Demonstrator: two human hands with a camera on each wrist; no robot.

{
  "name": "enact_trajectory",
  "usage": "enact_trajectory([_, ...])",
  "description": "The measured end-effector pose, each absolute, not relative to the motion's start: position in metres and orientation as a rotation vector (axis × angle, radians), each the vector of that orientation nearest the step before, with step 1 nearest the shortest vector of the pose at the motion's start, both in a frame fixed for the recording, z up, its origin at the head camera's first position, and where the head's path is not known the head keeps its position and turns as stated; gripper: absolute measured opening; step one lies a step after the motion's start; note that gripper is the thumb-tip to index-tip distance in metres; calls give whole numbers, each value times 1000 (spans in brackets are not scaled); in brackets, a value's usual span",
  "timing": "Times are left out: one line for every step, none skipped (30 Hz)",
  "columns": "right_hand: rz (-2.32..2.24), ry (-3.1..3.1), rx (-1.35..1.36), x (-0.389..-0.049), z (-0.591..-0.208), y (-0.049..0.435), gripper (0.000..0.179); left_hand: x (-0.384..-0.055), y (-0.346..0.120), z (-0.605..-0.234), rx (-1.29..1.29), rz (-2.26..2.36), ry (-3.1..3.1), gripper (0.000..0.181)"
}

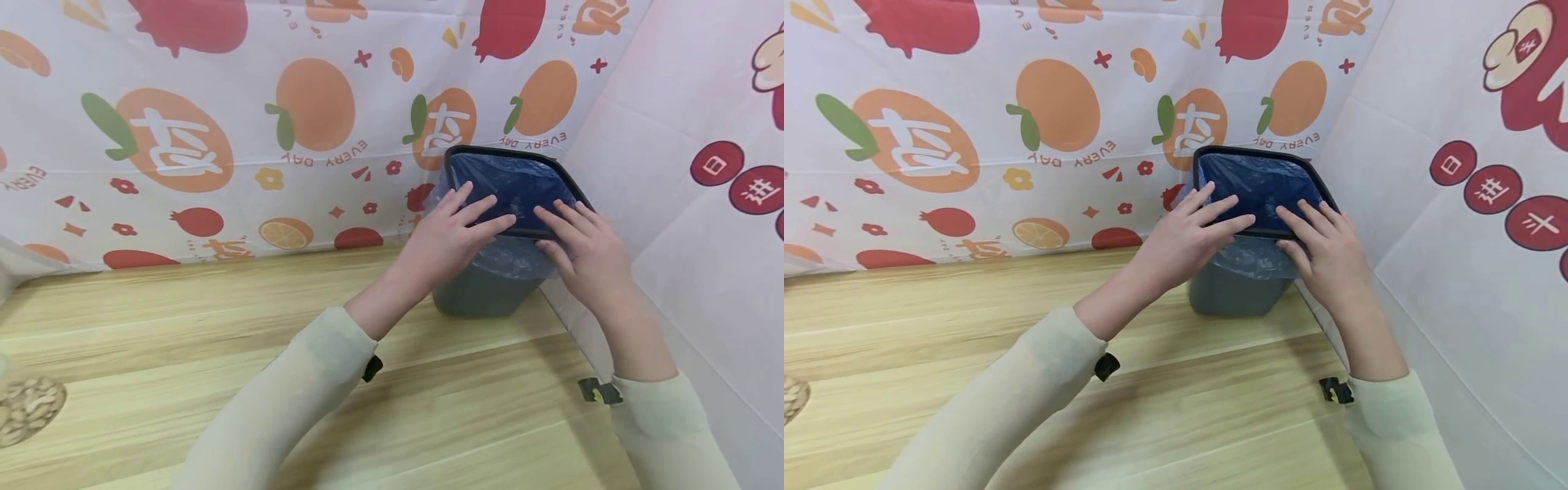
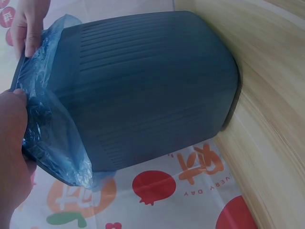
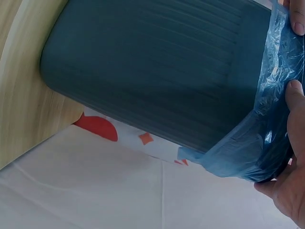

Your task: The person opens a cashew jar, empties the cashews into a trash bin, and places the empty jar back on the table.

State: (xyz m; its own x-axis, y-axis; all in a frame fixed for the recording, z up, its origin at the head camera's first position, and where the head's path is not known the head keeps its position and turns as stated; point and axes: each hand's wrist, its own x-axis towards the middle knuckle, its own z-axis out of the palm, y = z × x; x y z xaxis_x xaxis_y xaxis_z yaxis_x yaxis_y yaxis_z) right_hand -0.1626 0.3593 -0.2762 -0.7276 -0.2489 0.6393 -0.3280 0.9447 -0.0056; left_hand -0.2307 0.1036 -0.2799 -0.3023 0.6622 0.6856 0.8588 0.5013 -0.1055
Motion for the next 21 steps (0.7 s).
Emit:
enact_trajectory([149,-2427,403,-163,-276,358,52,-230,102,-280,-1241,-374,-2060,40])
enact_trajectory([144,-2435,399,-163,-276,357,52,-230,101,-280,-1239,-376,-2060,40])
enact_trajectory([139,-2443,395,-163,-276,356,52,-230,100,-280,-1238,-381,-2061,40])
enact_trajectory([136,-2450,394,-163,-276,355,52,-229,98,-280,-1236,-384,-2064,40])
enact_trajectory([136,-2457,393,-163,-276,354,52,-229,97,-280,-1235,-390,-2066,40])
enact_trajectory([137,-2459,395,-164,-276,353,52,-229,96,-281,-1233,-390,-2064,40])
enact_trajectory([140,-2462,397,-164,-276,351,52,-229,94,-281,-1232,-391,-2064,40])
enact_trajectory([146,-2462,404,-164,-276,350,52,-229,93,-281,-1230,-391,-2065,41])
enact_trajectory([151,-2461,410,-164,-276,348,52,-228,91,-281,-1228,-393,-2065,40])
enact_trajectory([156,-2459,415,-164,-276,347,52,-228,90,-281,-1226,-392,-2067,41])
enact_trajectory([159,-2457,421,-164,-276,345,52,-228,88,-281,-1224,-395,-2068,41])
enact_trajectory([158,-2455,426,-164,-276,344,52,-228,87,-282,-1223,-396,-2069,41])
enact_trajectory([160,-2456,432,-164,-275,342,52,-227,85,-282,-1223,-401,-2069,41])
enact_trajectory([161,-2457,435,-164,-275,341,52,-227,84,-281,-1221,-405,-2070,41])
enact_trajectory([161,-2457,438,-164,-275,340,52,-226,83,-282,-1220,-409,-2069,41])
enact_trajectory([160,-2456,442,-164,-275,338,52,-226,81,-282,-1218,-414,-2067,41])
enact_trajectory([162,-2455,447,-164,-275,337,52,-226,80,-282,-1216,-419,-2064,40])
enact_trajectory([163,-2454,450,-164,-275,336,52,-225,78,-282,-1213,-421,-2060,40])
enact_trajectory([167,-2454,452,-164,-275,335,52,-225,77,-282,-1210,-423,-2059,40])
enact_trajectory([166,-2450,454,-164,-275,333,52,-225,75,-282,-1206,-423,-2060,40])
enact_trajectory([163,-2444,458,-164,-275,332,52,-224,74,-283,-1202,-424,-2058,40])
